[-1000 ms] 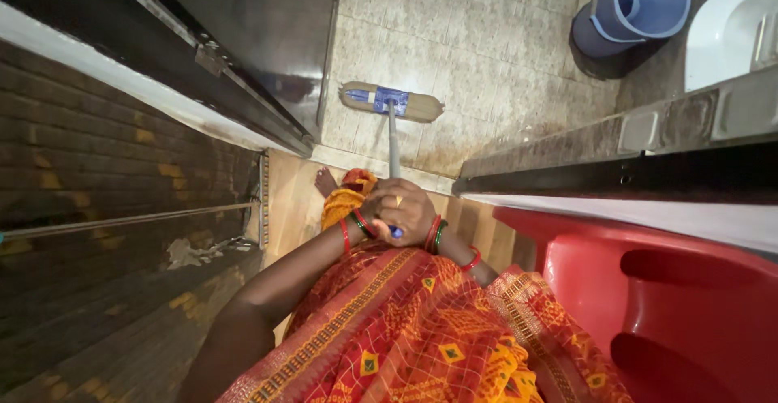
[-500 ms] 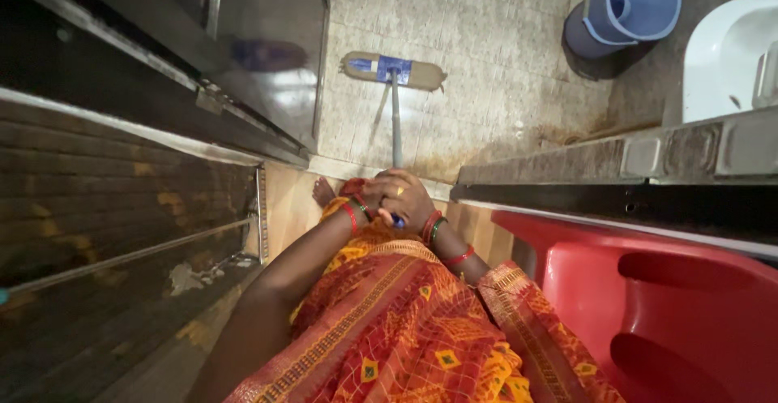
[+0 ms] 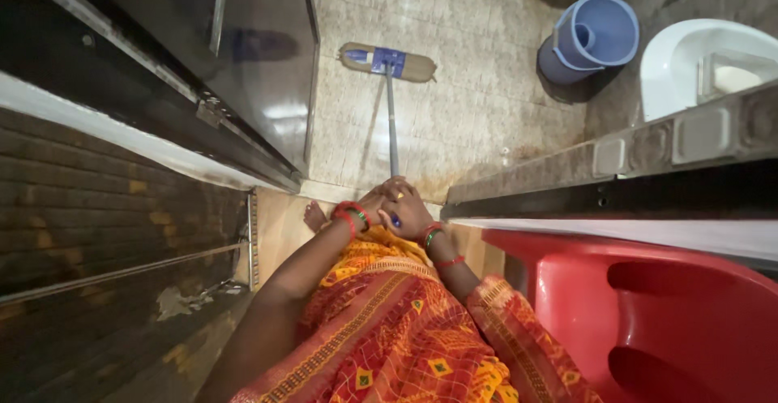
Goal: The person mops the floor in a bathroom using a microfiber flat mop, pushing the mop back and forth across the tiles.
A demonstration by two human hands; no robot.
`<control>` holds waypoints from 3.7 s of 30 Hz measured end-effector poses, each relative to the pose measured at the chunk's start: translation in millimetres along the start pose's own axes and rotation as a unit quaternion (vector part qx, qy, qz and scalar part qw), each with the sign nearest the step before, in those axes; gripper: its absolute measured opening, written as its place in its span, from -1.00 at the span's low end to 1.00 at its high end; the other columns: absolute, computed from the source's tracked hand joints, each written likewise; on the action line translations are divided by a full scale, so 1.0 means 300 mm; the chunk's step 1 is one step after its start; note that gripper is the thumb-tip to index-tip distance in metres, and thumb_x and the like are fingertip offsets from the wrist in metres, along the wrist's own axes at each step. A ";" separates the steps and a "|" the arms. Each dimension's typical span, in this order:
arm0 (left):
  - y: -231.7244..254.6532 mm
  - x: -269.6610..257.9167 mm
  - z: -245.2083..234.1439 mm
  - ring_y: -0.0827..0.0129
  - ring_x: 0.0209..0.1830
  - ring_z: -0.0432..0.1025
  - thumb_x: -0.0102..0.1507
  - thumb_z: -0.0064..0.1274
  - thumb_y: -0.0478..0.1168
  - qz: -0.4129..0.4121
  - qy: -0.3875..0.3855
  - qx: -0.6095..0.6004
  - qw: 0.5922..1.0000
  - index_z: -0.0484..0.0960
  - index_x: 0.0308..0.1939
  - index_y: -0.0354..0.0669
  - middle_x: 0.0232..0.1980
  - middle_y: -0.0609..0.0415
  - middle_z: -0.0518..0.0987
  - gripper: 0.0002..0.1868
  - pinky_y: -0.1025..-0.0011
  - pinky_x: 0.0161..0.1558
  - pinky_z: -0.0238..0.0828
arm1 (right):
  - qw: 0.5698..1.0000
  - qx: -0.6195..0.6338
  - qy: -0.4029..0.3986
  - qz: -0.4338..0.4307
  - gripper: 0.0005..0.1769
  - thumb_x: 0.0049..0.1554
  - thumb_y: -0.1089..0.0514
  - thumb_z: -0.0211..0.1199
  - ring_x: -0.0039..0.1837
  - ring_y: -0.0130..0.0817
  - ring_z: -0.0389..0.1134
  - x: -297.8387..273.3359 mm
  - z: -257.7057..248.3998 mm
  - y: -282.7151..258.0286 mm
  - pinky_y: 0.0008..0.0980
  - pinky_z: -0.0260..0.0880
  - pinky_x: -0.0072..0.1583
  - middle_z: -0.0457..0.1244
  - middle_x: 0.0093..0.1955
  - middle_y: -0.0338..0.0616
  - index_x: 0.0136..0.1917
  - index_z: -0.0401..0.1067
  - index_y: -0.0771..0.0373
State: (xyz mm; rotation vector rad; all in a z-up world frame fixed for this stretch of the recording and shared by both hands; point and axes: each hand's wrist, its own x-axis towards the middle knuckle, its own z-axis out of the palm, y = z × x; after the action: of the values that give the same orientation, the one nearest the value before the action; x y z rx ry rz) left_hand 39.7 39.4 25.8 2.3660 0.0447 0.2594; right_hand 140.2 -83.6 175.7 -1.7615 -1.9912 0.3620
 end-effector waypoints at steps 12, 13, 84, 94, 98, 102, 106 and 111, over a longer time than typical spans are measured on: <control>0.353 -0.195 -0.100 0.16 0.22 0.46 0.14 0.21 -0.13 -0.058 0.104 -0.046 0.992 0.70 -0.11 0.02 0.15 0.04 0.57 -0.76 0.22 0.22 0.40 | 0.985 0.053 0.109 -0.122 -0.78 0.18 -0.03 0.31 0.28 -0.26 0.38 0.005 -0.309 -0.311 -0.07 0.24 0.38 0.43 0.11 -0.22 -0.06 0.60 0.14; 0.379 -0.206 -0.115 0.13 0.24 0.44 0.11 0.22 -0.15 -0.047 0.107 -0.030 0.993 0.71 -0.14 0.02 0.15 0.03 0.55 -0.77 0.20 0.22 0.39 | 0.979 0.049 0.118 -0.157 -0.78 0.19 -0.04 0.32 0.28 -0.27 0.40 0.005 -0.313 -0.319 -0.08 0.28 0.37 0.44 0.11 -0.23 -0.11 0.58 0.13; 0.004 0.074 -0.108 0.27 0.43 0.26 0.07 0.21 -0.21 -0.021 -0.043 0.106 0.993 0.67 0.00 0.14 0.34 0.11 0.50 -0.60 0.38 0.43 0.18 | 0.994 0.031 0.066 -0.078 -0.48 -0.17 -0.03 0.30 0.31 -0.03 0.29 0.166 -0.208 -0.084 0.07 0.08 0.37 0.34 0.19 -0.04 0.07 0.53 0.16; -0.044 0.225 -0.119 0.24 0.32 0.32 0.24 0.07 -0.13 -0.057 -0.011 -0.091 0.994 0.50 0.23 -0.06 0.29 -0.01 0.49 -0.54 0.34 0.35 0.28 | 0.994 0.042 0.084 -0.054 -0.65 -0.05 0.10 0.15 0.18 0.01 0.32 0.180 -0.121 0.128 -0.03 0.24 0.33 0.33 0.05 -0.02 0.02 0.51 0.17; 0.064 0.155 -0.071 0.18 0.17 0.43 0.23 0.12 -0.18 0.008 -0.003 -0.054 0.998 0.59 0.10 -0.05 0.16 0.01 0.59 -0.66 0.26 0.20 0.39 | 0.992 0.049 0.079 -0.081 -0.66 -0.04 0.09 0.17 0.16 0.00 0.33 0.093 -0.096 0.066 -0.03 0.25 0.32 0.35 0.01 -0.05 0.02 0.52 0.16; 0.133 0.059 -0.060 0.26 0.09 0.54 0.19 0.16 -0.19 0.012 0.035 -0.123 0.992 0.65 -0.06 -0.12 0.03 0.04 0.66 -0.75 0.33 0.12 0.52 | 0.993 0.041 0.075 -0.076 -0.69 -0.01 0.06 0.17 0.15 -0.01 0.35 0.038 -0.131 -0.036 -0.04 0.28 0.30 0.36 0.02 -0.04 0.00 0.51 0.16; 0.241 -0.035 -0.071 0.17 0.09 0.52 0.21 0.14 -0.16 0.035 0.068 -0.103 0.992 0.66 -0.05 -0.15 0.04 -0.01 0.65 -0.74 0.26 0.11 0.48 | 0.993 0.056 0.071 -0.076 -0.72 0.00 0.04 0.18 0.08 0.01 0.41 0.010 -0.266 -0.176 -0.04 0.36 0.21 0.40 -0.02 -0.06 -0.06 0.54 0.15; 0.452 -0.119 -0.153 0.14 0.02 0.55 0.17 0.20 -0.13 -0.040 0.065 -0.088 0.993 0.68 -0.16 -0.15 -0.05 -0.02 0.67 -0.77 0.22 0.08 0.48 | 0.988 0.101 0.094 -0.073 -0.76 0.03 0.03 0.20 -0.02 0.01 0.47 -0.028 -0.417 -0.337 -0.12 0.49 0.07 0.42 -0.07 -0.02 -0.13 0.54 0.19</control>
State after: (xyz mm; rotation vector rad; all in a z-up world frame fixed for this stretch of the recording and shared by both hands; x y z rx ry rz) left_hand -10.3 -31.2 145.3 2.1639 0.1713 0.3644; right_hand 115.5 -119.5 330.8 -1.4599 -1.8645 0.3235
